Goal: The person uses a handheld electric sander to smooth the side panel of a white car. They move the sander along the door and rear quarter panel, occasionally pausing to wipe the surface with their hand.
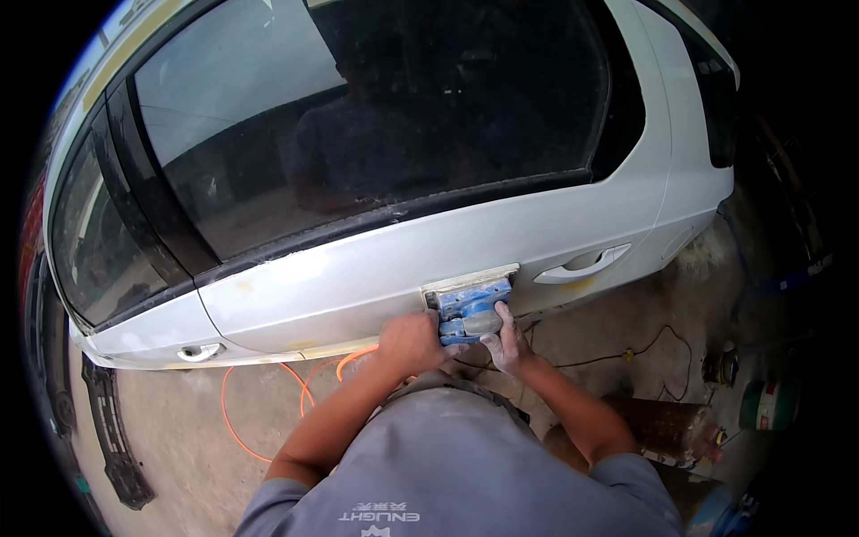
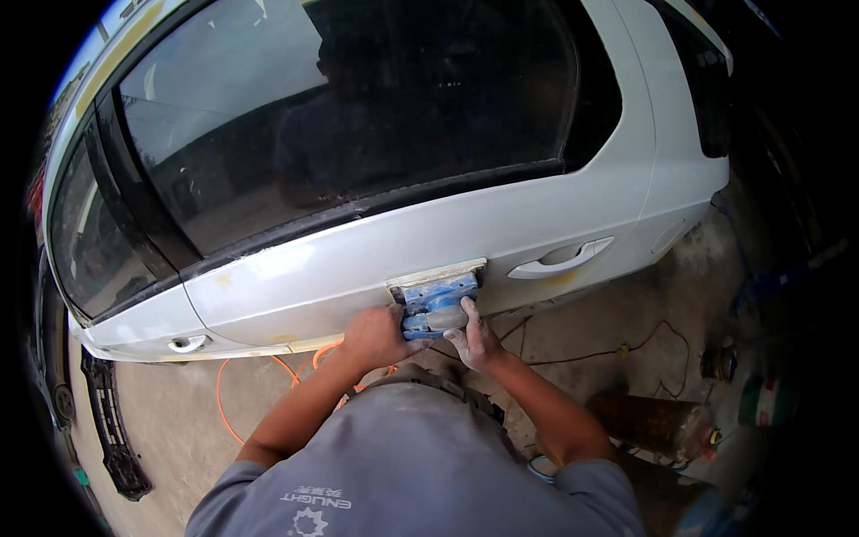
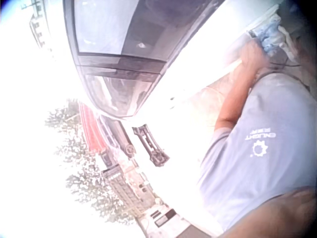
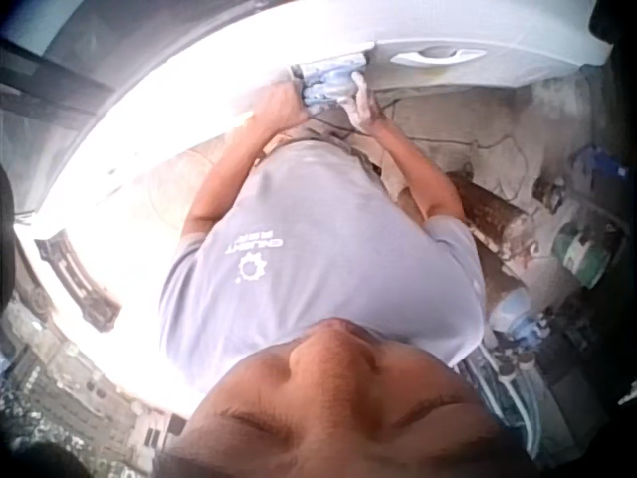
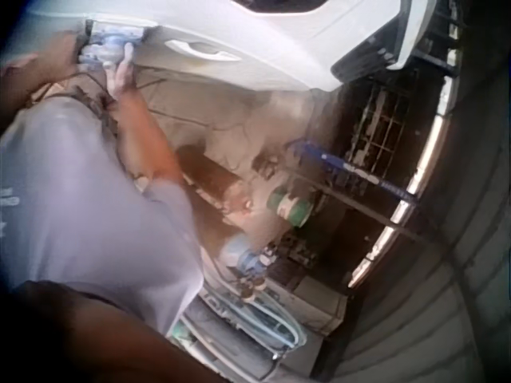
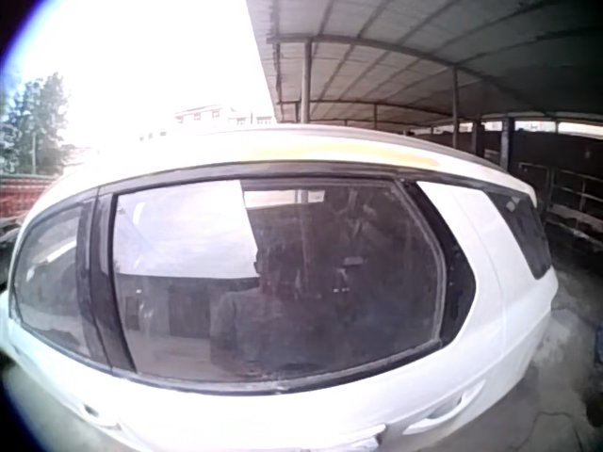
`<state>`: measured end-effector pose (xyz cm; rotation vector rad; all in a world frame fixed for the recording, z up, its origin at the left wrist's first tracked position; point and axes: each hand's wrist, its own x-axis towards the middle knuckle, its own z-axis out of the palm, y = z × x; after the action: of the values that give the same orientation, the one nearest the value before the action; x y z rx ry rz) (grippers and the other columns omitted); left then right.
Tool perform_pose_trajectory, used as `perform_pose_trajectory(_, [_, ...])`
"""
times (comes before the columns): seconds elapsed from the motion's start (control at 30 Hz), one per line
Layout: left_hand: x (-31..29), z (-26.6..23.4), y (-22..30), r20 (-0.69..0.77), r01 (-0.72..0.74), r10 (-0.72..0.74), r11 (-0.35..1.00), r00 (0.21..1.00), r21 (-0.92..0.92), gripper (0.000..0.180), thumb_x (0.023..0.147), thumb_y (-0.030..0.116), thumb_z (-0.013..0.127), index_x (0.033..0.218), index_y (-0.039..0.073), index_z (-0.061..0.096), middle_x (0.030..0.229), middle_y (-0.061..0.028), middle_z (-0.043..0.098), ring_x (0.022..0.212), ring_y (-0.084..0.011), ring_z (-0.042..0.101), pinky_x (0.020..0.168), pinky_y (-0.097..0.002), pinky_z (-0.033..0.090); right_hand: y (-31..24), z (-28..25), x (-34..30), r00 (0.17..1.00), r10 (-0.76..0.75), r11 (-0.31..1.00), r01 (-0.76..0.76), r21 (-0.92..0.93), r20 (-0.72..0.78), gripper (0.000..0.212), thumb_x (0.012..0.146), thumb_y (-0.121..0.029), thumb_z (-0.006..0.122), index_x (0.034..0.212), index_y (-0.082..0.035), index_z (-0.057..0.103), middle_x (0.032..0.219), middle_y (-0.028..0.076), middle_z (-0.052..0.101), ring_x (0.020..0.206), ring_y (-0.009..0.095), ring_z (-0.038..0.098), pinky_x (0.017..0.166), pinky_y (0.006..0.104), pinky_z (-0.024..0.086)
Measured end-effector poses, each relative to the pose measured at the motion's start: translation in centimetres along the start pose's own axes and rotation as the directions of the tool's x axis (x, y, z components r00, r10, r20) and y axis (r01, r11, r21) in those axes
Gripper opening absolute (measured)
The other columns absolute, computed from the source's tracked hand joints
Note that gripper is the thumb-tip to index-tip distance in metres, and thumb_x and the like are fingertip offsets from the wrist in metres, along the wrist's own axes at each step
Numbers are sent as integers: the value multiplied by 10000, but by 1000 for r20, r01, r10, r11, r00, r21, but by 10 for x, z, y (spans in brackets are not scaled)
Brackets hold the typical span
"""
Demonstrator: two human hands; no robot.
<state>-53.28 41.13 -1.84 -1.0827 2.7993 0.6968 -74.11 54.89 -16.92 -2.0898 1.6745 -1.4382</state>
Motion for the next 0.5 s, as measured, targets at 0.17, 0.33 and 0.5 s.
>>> perform_pose_trajectory(0.17, [-20, 6, -42, -36, 15, -14, 999, 999, 28, 690, 712, 664, 842, 849, 1, 711, 778, -195, 719, 755, -409, 715, 709, -489, 574, -24, 46, 9, 1000, 20, 992, -22, 123, 22, 841, 1011, -212, 745, 1559, 123, 203, 1251, 370, 626, 1077, 504, 687, 978, 511, 555])
perform_pose_trajectory(0.33, [-14, 12, -34, 3, 46, -46, 996, 999, 75, 680, 735, 677, 819, 841, 11, 728, 793, -189, 733, 786, -394, 732, 749, -481, 584, -26, 47, 2, 998, 7, 999, -3, 54, -69, 800, 1027, -181, 714, 1552, 134, 200, 1175, 343, 669, 1022, 465, 716, 950, 507, 566])
perform_pose_trajectory(0.5, [-13, -31, -16, -1, 21, -21, 998, 1000, 57, 692, 722, 673, 834, 811, -4, 717, 751, -199, 712, 761, -409, 717, 740, -486, 575, -54, 26, 34, 989, 86, 994, -77, 73, -124, 745, 1043, -152, 680, 1549, 137, 216, 1103, 308, 697, 959, 428, 732, 913, 509, 576])
